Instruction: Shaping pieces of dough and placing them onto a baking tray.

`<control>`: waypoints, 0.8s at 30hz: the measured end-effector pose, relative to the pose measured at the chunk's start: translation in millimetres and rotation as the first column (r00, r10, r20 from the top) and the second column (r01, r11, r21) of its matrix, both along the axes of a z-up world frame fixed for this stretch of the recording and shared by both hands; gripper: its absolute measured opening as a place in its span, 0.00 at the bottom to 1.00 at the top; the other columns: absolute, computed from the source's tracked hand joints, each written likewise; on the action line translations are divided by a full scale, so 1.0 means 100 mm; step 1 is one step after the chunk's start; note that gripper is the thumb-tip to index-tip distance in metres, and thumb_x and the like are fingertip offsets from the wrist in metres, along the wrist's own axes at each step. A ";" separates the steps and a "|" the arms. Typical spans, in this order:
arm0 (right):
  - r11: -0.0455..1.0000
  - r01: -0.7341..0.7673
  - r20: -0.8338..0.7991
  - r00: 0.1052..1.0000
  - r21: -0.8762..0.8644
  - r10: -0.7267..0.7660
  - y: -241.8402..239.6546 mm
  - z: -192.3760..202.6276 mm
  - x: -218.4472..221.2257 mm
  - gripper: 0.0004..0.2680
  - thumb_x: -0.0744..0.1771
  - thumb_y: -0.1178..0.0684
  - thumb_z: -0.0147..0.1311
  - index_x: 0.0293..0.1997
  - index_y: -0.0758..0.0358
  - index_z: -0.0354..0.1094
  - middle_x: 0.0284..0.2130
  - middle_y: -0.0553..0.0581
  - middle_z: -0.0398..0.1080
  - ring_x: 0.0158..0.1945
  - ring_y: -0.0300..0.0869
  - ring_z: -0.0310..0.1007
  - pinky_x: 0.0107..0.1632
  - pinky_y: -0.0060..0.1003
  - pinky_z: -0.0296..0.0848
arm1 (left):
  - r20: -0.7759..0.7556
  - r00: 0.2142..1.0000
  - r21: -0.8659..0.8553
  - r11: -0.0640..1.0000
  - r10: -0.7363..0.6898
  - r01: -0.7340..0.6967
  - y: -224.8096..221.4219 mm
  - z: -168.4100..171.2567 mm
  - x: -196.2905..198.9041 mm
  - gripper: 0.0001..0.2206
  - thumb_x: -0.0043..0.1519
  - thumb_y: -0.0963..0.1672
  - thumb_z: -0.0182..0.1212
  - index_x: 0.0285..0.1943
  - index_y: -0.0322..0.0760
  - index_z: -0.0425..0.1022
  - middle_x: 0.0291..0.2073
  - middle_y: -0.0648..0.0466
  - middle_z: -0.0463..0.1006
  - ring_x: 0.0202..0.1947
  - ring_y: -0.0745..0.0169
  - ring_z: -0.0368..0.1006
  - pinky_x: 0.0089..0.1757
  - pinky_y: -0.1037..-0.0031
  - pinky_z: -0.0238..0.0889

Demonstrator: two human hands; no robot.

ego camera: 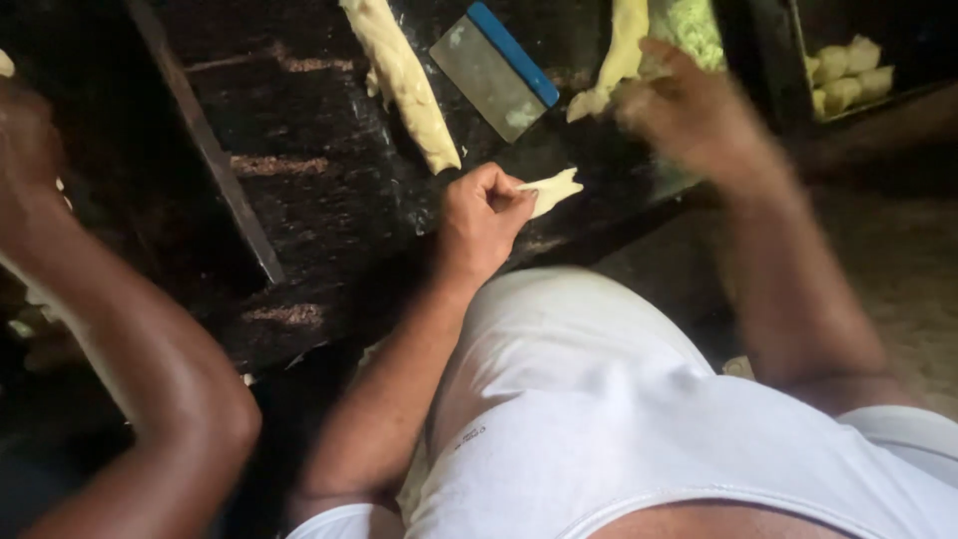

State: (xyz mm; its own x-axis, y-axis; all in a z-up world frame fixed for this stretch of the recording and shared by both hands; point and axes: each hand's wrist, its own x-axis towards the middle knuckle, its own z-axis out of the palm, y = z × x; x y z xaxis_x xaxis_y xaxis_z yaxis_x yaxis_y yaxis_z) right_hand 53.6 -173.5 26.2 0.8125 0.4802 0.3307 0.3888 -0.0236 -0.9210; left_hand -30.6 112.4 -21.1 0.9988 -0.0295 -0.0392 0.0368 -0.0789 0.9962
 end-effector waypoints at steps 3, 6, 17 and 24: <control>0.696 0.531 0.704 0.708 -0.483 -0.052 0.36 0.13 -0.12 0.19 0.68 0.54 0.62 0.59 0.81 0.63 0.48 0.73 0.73 0.52 0.57 0.75 0.52 0.43 0.76 | 0.107 0.992 -0.021 0.998 0.064 -0.062 -0.10 0.00 0.06 0.11 0.58 0.38 0.69 0.29 0.30 0.69 0.24 0.56 0.76 0.27 0.77 0.65 0.30 0.80 0.63; 0.940 0.046 -0.443 0.874 -0.338 -0.202 0.28 0.05 -0.24 0.11 0.70 0.59 0.53 0.59 0.66 0.67 0.39 0.55 0.76 0.44 0.41 0.76 0.49 0.35 0.78 | 0.081 0.996 -0.241 0.971 0.025 -0.005 -0.25 0.04 0.08 0.12 0.60 0.37 0.67 0.29 0.30 0.66 0.32 0.55 0.81 0.30 0.77 0.68 0.32 0.79 0.64; 0.864 0.391 0.654 0.750 -0.319 -0.098 0.25 -0.03 -0.57 0.08 0.66 0.63 0.68 0.47 0.59 0.74 0.47 0.54 0.76 0.50 0.47 0.79 0.53 0.41 0.78 | -0.244 0.950 -0.594 0.805 -0.194 0.012 -0.59 0.14 0.15 0.16 0.65 0.37 0.57 0.62 0.22 0.74 0.47 0.48 0.81 0.42 0.66 0.80 0.46 0.75 0.77; 0.816 0.428 0.769 0.639 -0.388 0.031 0.37 0.17 -0.63 0.13 0.61 0.51 0.71 0.44 0.66 0.76 0.46 0.59 0.76 0.43 0.52 0.77 0.46 0.49 0.74 | -0.313 0.912 -0.661 0.750 -0.264 -0.009 -0.58 0.31 0.17 0.14 0.66 0.38 0.61 0.59 0.25 0.73 0.43 0.49 0.80 0.40 0.66 0.79 0.43 0.73 0.77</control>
